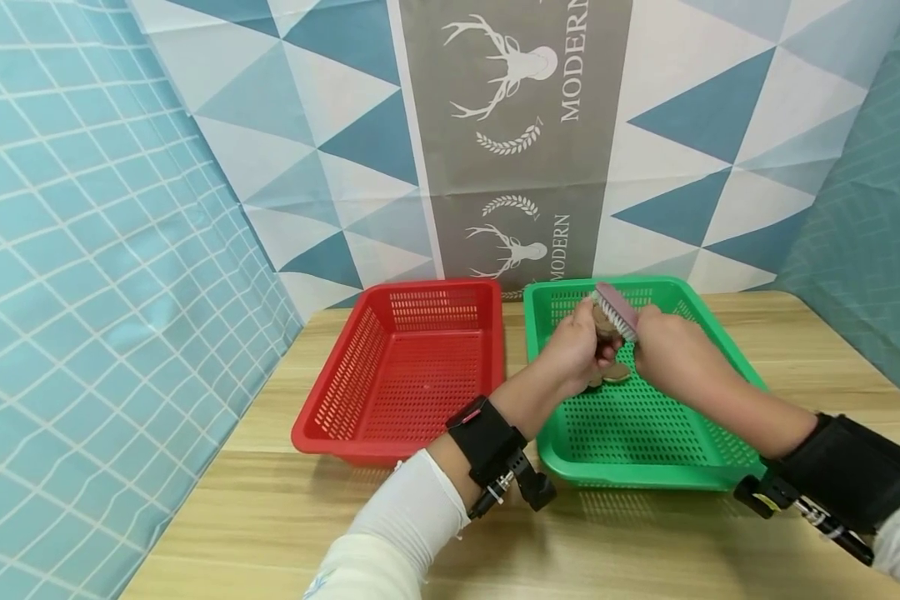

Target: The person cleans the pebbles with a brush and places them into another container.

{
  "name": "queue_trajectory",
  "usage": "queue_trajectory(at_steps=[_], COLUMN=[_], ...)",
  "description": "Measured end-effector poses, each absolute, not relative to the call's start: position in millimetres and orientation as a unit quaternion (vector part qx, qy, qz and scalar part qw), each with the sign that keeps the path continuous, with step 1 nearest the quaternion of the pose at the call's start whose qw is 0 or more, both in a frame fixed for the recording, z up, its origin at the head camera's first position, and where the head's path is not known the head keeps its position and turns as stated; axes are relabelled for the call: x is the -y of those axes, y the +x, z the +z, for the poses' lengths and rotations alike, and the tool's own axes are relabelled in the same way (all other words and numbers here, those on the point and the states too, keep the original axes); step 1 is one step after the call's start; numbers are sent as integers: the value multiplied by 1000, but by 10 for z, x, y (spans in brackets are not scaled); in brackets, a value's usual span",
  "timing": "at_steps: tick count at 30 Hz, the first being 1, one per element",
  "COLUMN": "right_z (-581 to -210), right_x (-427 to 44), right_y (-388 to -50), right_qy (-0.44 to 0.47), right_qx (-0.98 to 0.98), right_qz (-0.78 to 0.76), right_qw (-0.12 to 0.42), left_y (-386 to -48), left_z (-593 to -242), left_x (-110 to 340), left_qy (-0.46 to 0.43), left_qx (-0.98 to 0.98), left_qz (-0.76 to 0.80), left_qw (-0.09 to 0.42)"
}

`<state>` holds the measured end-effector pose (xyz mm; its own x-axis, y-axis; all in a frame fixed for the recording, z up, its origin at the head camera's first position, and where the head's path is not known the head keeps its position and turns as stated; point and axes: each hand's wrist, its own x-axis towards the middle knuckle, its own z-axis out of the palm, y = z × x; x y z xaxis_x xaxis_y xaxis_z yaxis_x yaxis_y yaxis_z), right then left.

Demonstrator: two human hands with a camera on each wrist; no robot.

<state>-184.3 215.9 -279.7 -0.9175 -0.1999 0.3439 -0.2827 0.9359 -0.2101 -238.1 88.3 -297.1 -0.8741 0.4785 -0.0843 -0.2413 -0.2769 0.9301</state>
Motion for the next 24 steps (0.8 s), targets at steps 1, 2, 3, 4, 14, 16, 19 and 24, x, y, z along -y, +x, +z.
queue_trajectory(at_steps=[1, 2, 3, 4, 14, 16, 19, 24], right_z=[-2798, -2799, -2799, -2798, -2739, -2724, -2713, -2740], right_x=[-2154, -2149, -2141, -2129, -2078, -2111, -2143, -2121], right_y=[-1852, -1861, -1869, -1873, -1800, -1767, -1717, -1690], right_qy=[125, 128, 131, 133, 136, 127, 120, 124], right_qx=[971, 971, 971, 971, 972, 972, 972, 970], right_qz=[128, 127, 125, 125, 141, 138, 134, 120], right_qw=[159, 158, 158, 156, 132, 139, 151, 168], left_y=[-2386, -2393, -2402, -2415, -2537, -2546, -2553, -2499], left_z=[-2975, -2980, -2983, -2988, -2951, -2949, -2948, -2929], left_x=[-877, -869, -860, -852, -790, -771, -746, -799], left_qy=[106, 101, 97, 90, 48, 56, 67, 83], left_qx=[-554, -553, -552, -549, -545, -552, -564, -576], left_qz=[793, 794, 796, 800, 816, 811, 802, 790], left_qw=[230, 231, 229, 224, 187, 188, 185, 195])
